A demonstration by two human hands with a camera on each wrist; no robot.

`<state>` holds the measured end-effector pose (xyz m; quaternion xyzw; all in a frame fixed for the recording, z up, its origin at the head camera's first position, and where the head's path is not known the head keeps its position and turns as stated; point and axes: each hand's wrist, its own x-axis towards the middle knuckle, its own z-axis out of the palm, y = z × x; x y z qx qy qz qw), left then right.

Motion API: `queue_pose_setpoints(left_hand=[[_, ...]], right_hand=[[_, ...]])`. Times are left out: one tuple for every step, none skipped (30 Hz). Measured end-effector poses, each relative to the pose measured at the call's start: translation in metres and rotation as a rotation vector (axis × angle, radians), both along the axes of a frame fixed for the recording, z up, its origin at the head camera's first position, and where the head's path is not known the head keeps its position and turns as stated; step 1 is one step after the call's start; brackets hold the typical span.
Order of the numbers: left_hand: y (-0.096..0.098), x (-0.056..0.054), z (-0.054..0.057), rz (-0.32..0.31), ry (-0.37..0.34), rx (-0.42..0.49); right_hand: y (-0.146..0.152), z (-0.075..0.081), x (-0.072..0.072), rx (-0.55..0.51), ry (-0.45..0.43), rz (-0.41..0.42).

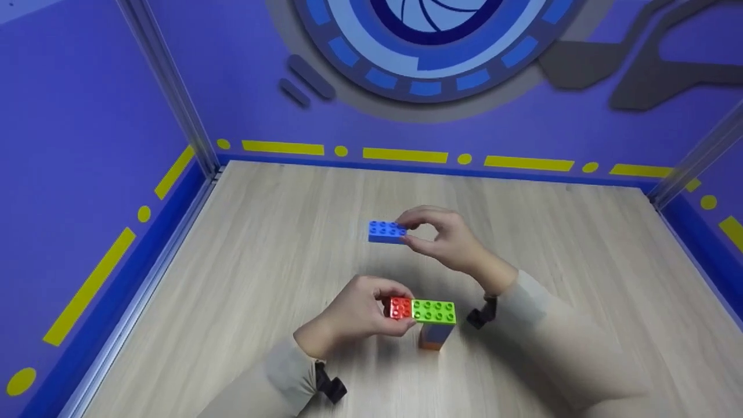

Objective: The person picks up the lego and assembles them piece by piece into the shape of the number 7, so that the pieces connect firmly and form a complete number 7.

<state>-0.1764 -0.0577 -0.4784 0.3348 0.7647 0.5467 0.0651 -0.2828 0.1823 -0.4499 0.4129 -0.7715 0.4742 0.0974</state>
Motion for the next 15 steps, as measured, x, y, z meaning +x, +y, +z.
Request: queue_pose_setpoints(left_hand=[[0.0, 0.001, 0.0, 0.002, 0.0, -0.001], [0.0, 0.001, 0.0, 0.001, -0.002, 0.0], [0.0, 0.002, 0.0, 0.0, -0.007, 0.001], [0.001, 0.002, 0.001, -0.002, -0.011, 0.0], [0.001, 0.002, 0.001, -0.003, -0.016, -0.001], [0.001, 0.002, 0.001, -0.006, -0.022, -0.004], [0.001, 0.002, 0.001, -0.008, -0.028, -0.008], [0.002, 0.002, 0.001, -0.006, -0.031, -0.013], [0.002, 0.002, 0.001, -0.004, -0.026, -0.019], [0.001, 0.001, 0.002, -0.001, -0.023, -0.024], [0.001, 0.001, 0.001, 0.002, -0.017, -0.03], [0.001, 0.001, 0.001, 0.004, -0.012, -0.033], [0.001, 0.001, 0.001, 0.008, -0.009, -0.036], [0.0, 0.001, 0.0, 0.011, -0.009, -0.036], [0.0, 0.001, -0.001, 0.015, -0.011, -0.036]], right_hand=[[0.005, 0.001, 0.006, -0.024, -0.008, -0.003], [0.01, 0.001, 0.012, -0.049, -0.02, -0.006], [0.014, 0.002, 0.018, -0.073, -0.033, -0.01], [0.019, 0.003, 0.025, -0.096, -0.045, -0.016], [0.023, 0.004, 0.031, -0.116, -0.054, -0.024], [0.027, 0.005, 0.037, -0.135, -0.063, -0.029], [0.03, 0.006, 0.043, -0.154, -0.072, -0.032], [0.033, 0.007, 0.049, -0.164, -0.077, -0.037], [0.035, 0.008, 0.054, -0.171, -0.083, -0.043], [0.038, 0.009, 0.06, -0.175, -0.085, -0.047], [0.039, 0.01, 0.065, -0.179, -0.085, -0.047], [0.041, 0.01, 0.069, -0.181, -0.087, -0.047], [0.042, 0.011, 0.074, -0.181, -0.086, -0.044], [0.042, 0.011, 0.077, -0.185, -0.08, -0.035], [0.042, 0.011, 0.081, -0.193, -0.074, -0.022]])
